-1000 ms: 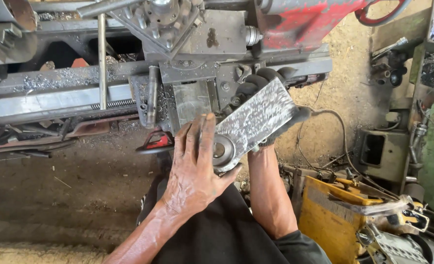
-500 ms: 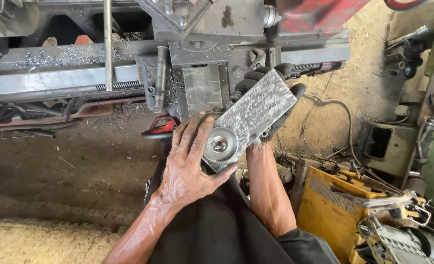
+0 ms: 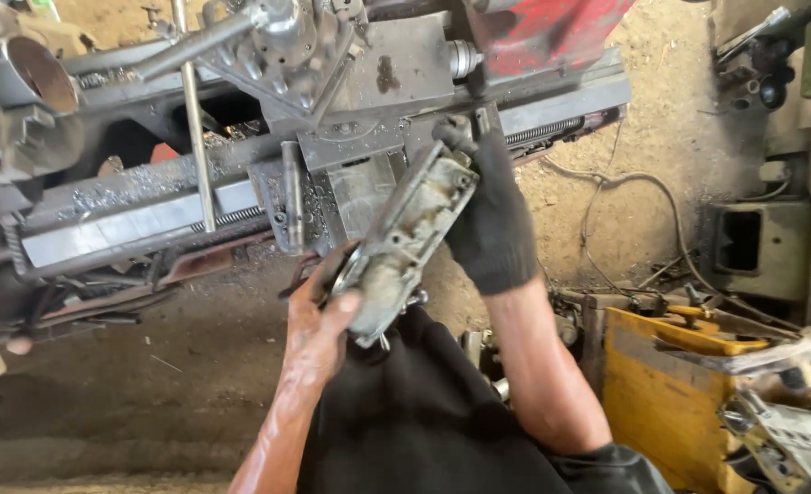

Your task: Adjusting a metal component on a lathe using a metal rod for alignment and positioning.

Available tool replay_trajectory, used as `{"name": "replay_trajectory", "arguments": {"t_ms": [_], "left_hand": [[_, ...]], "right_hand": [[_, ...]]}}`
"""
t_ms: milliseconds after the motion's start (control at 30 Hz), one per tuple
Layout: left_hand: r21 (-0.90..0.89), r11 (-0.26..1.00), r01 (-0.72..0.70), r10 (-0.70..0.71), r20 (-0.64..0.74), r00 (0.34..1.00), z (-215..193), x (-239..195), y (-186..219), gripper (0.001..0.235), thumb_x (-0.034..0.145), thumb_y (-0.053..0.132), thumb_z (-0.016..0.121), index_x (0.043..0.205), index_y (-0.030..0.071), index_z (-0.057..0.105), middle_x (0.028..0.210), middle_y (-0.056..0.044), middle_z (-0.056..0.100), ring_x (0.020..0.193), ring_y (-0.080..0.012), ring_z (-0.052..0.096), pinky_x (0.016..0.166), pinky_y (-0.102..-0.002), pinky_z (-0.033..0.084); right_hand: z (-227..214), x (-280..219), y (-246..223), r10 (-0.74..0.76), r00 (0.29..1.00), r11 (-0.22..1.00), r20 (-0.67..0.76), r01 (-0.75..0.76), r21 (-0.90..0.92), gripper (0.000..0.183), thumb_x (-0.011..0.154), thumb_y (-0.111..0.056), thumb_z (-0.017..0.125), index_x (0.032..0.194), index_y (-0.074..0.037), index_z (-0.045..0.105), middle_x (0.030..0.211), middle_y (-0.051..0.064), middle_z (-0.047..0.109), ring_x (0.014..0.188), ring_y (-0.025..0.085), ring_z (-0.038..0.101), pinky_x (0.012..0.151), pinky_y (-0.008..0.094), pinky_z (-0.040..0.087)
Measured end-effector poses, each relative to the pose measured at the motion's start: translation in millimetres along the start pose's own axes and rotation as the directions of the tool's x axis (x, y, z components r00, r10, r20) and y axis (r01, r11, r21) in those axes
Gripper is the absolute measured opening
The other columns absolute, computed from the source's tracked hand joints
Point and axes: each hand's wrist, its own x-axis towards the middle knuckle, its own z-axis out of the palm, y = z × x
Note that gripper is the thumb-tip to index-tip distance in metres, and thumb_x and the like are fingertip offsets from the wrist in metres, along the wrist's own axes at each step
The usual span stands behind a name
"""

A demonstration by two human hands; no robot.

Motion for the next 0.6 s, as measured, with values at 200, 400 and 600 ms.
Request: {"name": "replay_trajectory", "arguments": {"t_ms": [200,400,600], "left_hand": [[-0.614,0.723,0.315,-0.298,0.134,0.945,52.8,-3.2,87.8,0.055,0.088,0.042,0.069,0.123,-0.001,0.071,0.113,-0.023,0.075,0.099,-0.0356,0.075,0.082,-0.055,0.061],[-0.75,0.369,0.55,-0.735,0.126,0.666,39.1,-1.0,73.3,0.053,0.083,0.053,0.067,0.101,0.003,0.074,0.104,-0.027,0.075,0.092,-0.056,0.07,0.078,-0.083,0.049],[-0.139,0.96,0.242,-0.259,-0.12,0.958,66.9,-11.3,58.6,0.041,0.103,0.036,0.05,0.129,0.005,0.056,0.127,-0.023,0.07,0.126,-0.0253,0.063,0.115,-0.045,0.045]], "right_hand": [[20.7,-17.9,-15.4,-0.297,0.913,0.841,0.28,0.389,-0.377,0.048,0.099,-0.033,0.057,0.129,0.004,0.064,0.122,0.023,0.066,0.116,0.033,0.066,0.115,0.049,0.046],[27.8,-19.4,-31.4,-0.373,0.842,0.492,0.389,0.535,-0.686,0.037,0.104,-0.036,0.057,0.12,-0.007,0.072,0.1,0.014,0.074,0.098,0.015,0.067,0.096,0.036,0.055],[9.8,-12.4,-27.5,-0.331,0.904,0.476,0.272,0.408,-0.779,0.056,0.098,-0.055,0.058,0.109,-0.002,0.075,0.088,0.023,0.071,0.087,0.034,0.066,0.085,0.052,0.053]]}}
